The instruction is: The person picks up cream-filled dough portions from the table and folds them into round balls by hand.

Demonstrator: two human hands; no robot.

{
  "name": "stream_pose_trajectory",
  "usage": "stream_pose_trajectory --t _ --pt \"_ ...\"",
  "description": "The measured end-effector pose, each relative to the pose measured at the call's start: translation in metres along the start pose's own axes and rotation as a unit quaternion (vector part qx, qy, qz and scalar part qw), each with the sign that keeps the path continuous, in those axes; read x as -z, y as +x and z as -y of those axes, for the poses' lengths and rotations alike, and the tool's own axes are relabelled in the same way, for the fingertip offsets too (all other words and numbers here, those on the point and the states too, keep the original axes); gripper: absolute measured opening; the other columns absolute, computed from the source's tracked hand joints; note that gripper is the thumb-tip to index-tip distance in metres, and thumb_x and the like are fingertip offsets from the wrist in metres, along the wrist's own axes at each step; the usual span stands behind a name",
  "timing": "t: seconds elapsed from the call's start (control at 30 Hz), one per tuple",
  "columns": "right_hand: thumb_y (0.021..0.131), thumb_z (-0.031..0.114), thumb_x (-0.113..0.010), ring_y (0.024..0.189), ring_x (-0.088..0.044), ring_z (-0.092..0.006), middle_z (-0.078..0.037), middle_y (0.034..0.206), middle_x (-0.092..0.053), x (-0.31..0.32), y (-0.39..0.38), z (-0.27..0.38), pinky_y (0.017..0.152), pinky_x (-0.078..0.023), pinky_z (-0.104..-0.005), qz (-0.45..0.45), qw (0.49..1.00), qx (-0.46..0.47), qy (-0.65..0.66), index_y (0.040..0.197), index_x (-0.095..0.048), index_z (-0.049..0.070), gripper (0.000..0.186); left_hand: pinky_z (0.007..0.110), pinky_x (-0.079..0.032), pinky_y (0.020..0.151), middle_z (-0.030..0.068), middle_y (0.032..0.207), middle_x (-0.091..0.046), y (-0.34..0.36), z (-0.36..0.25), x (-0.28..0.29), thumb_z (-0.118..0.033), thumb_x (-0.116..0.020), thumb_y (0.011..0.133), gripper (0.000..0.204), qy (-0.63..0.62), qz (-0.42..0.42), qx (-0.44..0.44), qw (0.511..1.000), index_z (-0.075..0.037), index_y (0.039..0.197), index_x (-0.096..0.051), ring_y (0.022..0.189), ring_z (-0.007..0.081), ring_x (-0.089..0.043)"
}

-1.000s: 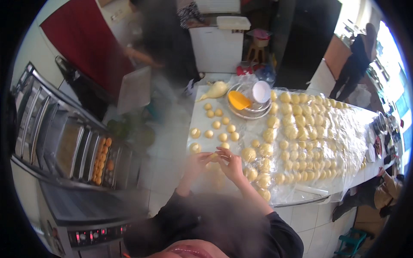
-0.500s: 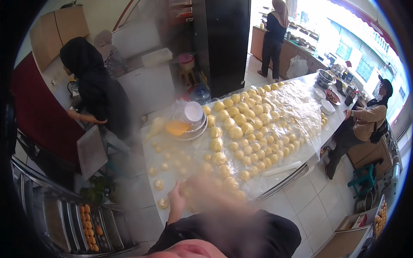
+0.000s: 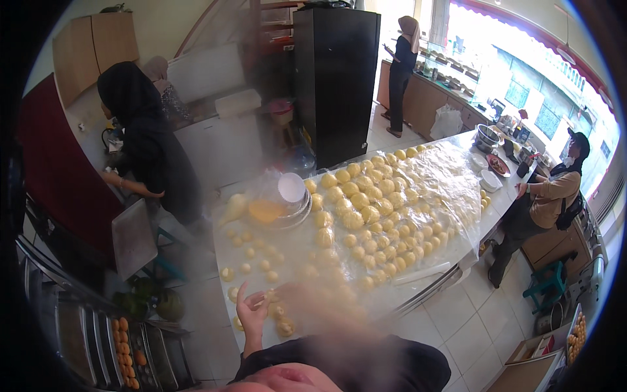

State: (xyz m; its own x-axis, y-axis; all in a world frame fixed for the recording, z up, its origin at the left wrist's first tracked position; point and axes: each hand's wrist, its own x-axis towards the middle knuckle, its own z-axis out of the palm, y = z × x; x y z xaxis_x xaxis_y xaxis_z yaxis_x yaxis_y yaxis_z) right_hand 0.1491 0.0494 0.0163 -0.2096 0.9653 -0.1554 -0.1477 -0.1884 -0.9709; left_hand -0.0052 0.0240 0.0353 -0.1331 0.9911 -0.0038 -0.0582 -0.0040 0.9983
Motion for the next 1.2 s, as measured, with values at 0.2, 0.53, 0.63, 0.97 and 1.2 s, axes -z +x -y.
stream_pose_trajectory --t 0.2,0.53,0.63,0.97,1.2 --pt "0.075 0.016 -0.062 0.07 -0.059 -0.0185 -0.009 0.078 -0.062 -0.018 -0.01 0.015 0.06 -0.046 -0.0278 -0.02 0.93 0.233 -0.285 0.09 -0.064 0.008 0.018 0.024 -0.046 0.068 0.0025 0.085 -0.051 0.001 0.009 -0.007 0.0 -0.063 0.072 0.037 -0.303 -0.085 0.096 0.944 -0.008 0.101 -0.042 0.078 0.01 -0.052" --pt "0.066 0.028 -0.07 0.065 -0.056 -0.0152 -0.005 0.074 -0.062 -0.014 -0.01 0.02 0.055 -0.041 -0.0283 -0.045 0.967 0.074 -0.239 0.085 -0.064 0.007 0.029 0.027 -0.048 0.067 0.0036 0.084 -0.054 0.001 0.026 -0.005 -0.018 -0.055 0.082 0.015 -0.373 -0.002 0.092 0.923 -0.004 0.088 -0.05 0.076 0.0138 -0.055" --pt "0.065 0.03 -0.071 0.062 -0.053 -0.0096 -0.002 0.073 -0.063 -0.006 -0.007 0.015 0.053 -0.038 -0.0251 -0.024 0.973 0.13 -0.19 0.082 -0.065 0.007 0.029 0.028 -0.049 0.07 0.0062 0.089 -0.056 -0.003 0.018 -0.006 -0.016 -0.055 0.082 0.019 -0.336 0.034 0.073 0.938 -0.002 0.094 -0.051 0.081 0.0154 -0.056" --pt "0.068 0.015 -0.067 0.069 -0.057 -0.0184 -0.006 0.071 -0.063 -0.008 -0.008 -0.003 0.062 -0.044 -0.0294 -0.059 0.955 0.193 -0.218 0.08 -0.066 0.008 0.014 0.027 -0.048 0.074 0.0062 0.097 -0.054 -0.01 0.005 -0.011 -0.006 -0.058 0.078 0.028 -0.274 0.011 0.106 0.956 -0.004 0.104 -0.047 0.087 0.0149 -0.055" --pt "0.067 0.015 -0.067 0.066 -0.057 -0.0196 -0.007 0.075 -0.062 -0.002 -0.004 -0.023 0.062 -0.045 -0.0301 -0.078 0.957 0.195 -0.199 0.079 -0.066 0.009 0.014 0.024 -0.048 0.068 0.0031 0.095 -0.053 -0.01 0.012 -0.011 -0.006 -0.059 0.077 0.026 -0.266 0.002 0.104 0.958 -0.006 0.101 -0.049 0.084 0.0122 -0.055"
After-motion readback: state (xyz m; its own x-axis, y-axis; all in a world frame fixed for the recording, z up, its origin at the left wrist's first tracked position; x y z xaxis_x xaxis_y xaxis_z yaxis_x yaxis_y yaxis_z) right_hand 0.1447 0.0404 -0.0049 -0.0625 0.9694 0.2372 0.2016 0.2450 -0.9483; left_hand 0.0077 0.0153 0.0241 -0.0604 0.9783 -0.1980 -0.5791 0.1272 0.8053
